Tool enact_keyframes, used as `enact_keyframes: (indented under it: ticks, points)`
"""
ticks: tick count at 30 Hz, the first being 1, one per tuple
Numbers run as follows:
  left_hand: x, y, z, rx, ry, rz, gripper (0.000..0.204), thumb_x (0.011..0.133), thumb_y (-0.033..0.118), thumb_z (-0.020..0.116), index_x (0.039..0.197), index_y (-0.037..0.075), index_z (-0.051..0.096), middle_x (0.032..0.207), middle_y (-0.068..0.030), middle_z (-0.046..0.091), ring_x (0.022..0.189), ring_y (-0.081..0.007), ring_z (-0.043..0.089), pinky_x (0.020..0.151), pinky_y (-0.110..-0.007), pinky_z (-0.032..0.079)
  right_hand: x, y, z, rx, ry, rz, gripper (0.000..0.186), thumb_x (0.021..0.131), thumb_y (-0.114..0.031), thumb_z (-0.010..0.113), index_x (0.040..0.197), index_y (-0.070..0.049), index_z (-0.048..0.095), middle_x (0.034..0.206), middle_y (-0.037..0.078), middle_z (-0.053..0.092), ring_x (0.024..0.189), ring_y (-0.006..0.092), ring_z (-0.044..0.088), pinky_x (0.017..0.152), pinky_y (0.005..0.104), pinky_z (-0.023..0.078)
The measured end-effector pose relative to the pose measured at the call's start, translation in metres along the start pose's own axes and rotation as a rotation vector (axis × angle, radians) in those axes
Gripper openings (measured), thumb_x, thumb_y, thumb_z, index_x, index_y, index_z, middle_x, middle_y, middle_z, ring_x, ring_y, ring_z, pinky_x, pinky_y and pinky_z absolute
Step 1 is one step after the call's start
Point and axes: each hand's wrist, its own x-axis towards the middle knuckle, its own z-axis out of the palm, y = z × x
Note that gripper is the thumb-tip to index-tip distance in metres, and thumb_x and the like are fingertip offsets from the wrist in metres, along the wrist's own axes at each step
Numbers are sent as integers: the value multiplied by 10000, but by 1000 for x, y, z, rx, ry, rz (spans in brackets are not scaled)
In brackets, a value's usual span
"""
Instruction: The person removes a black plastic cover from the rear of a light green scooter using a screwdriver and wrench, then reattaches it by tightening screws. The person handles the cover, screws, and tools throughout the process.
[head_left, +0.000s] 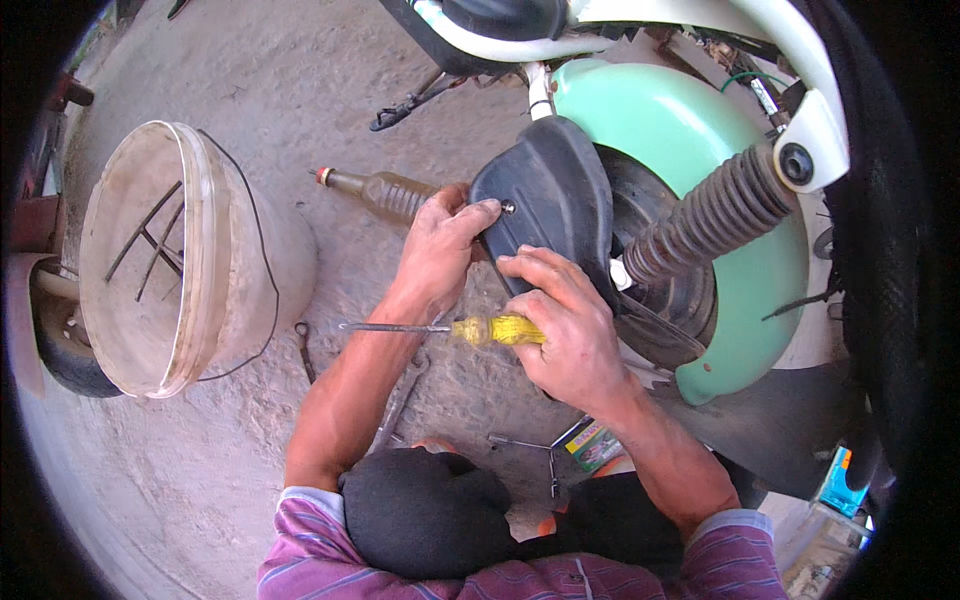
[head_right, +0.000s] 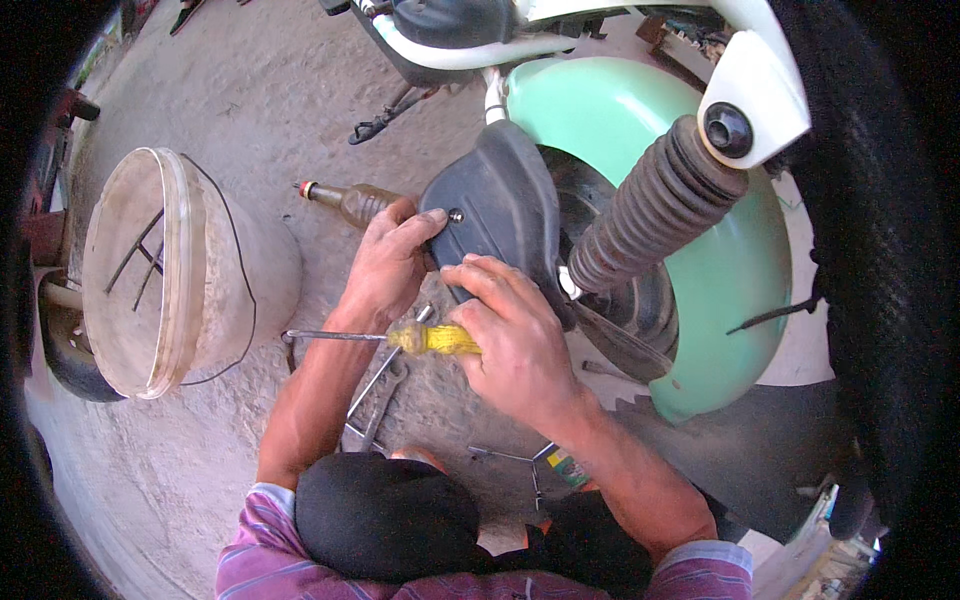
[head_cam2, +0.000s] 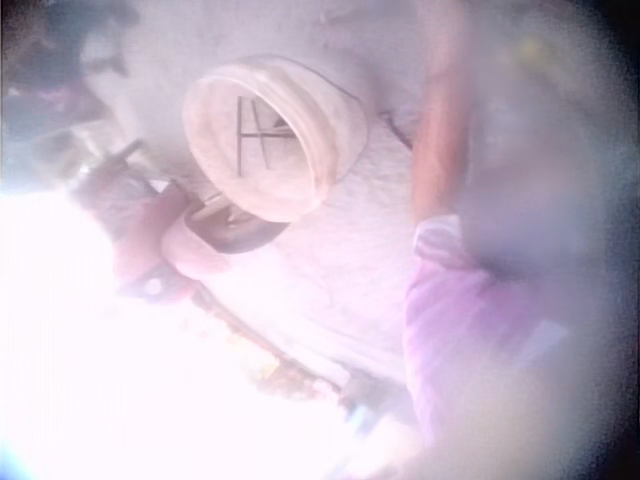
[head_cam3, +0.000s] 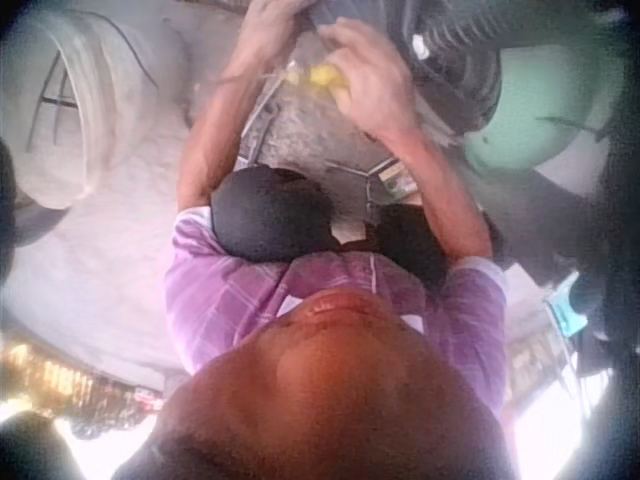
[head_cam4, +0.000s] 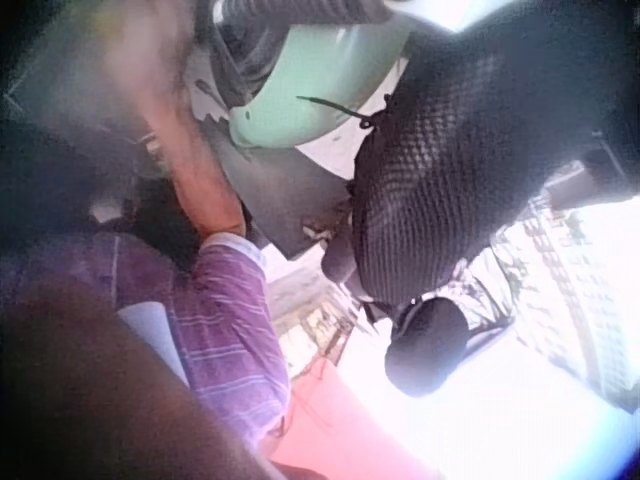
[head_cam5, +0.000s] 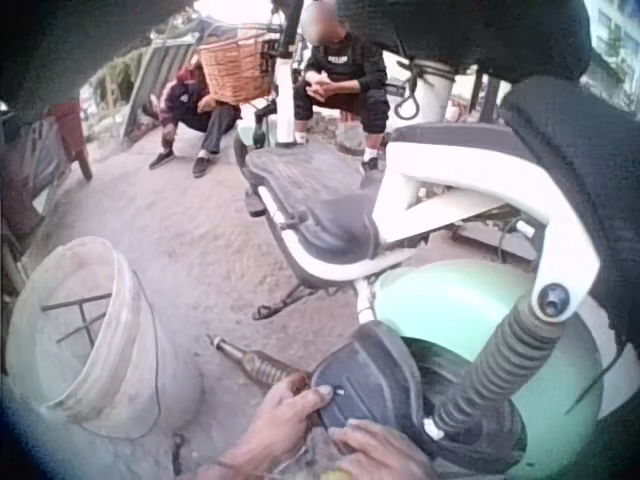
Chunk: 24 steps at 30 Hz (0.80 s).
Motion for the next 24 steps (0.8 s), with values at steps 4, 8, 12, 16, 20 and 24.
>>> enact_keyframes:
  ticks: [4, 8, 12, 16, 20, 24]
  points:
    - [1, -3, 3, -22, 57, 23, 315, 985, 170, 669, 1177, -74, 620, 984, -83, 678, 838, -151, 665, 713, -329, 562, 0, -20, -15, -33, -8, 54, 301, 746, 36, 753, 1037, -15, 697, 1264, 167, 691, 1223, 392, 655, 1046, 466, 521]
    - [1, -4, 1, 36, 65, 31, 330, 971, 184, 682, 1165, -79, 635, 953, -83, 681, 812, -148, 648, 696, -335, 535, -16, -52, -46, 115, -82, 477, 422, 932, -82, 733, 1320, -1, 587, 1122, 180, 716, 972, 256, 744, 862, 382, 570]
    - [1, -4, 0, 86, 77, 60, 404, 952, 213, 694, 1200, -100, 638, 950, -103, 692, 805, -158, 639, 703, -347, 521, -27, -68, -76, 121, -68, 569, 502, 960, -18, 626, 1451, 2, 522, 1208, 120, 665, 1117, 187, 662, 977, 355, 529]
    - [2, -3, 1, 88, 80, 61, 437, 949, 218, 693, 1225, -112, 618, 963, -102, 681, 795, -153, 629, 680, -338, 500, -24, -73, -90, -150, -90, 381, 467, 932, -39, 664, 1385, 30, 571, 1256, 232, 675, 1144, 384, 684, 1019, 452, 523]
    - [3, -4, 1, 88, 70, 72, 386, 961, 197, 685, 1198, -95, 598, 952, -67, 638, 757, -132, 598, 611, -307, 453, -16, -74, -90, -200, -127, 401, 434, 929, -21, 654, 1353, 54, 602, 1247, 239, 695, 1164, 364, 700, 1033, 424, 528]
    - [3, -5, 0, 61, 58, 86, 349, 960, 192, 685, 1159, -83, 605, 951, -68, 637, 765, -136, 606, 619, -309, 459, -13, -72, -89, -208, -135, 415, 441, 919, -21, 656, 1351, 52, 608, 1256, 250, 694, 1173, 382, 696, 1035, 431, 529]
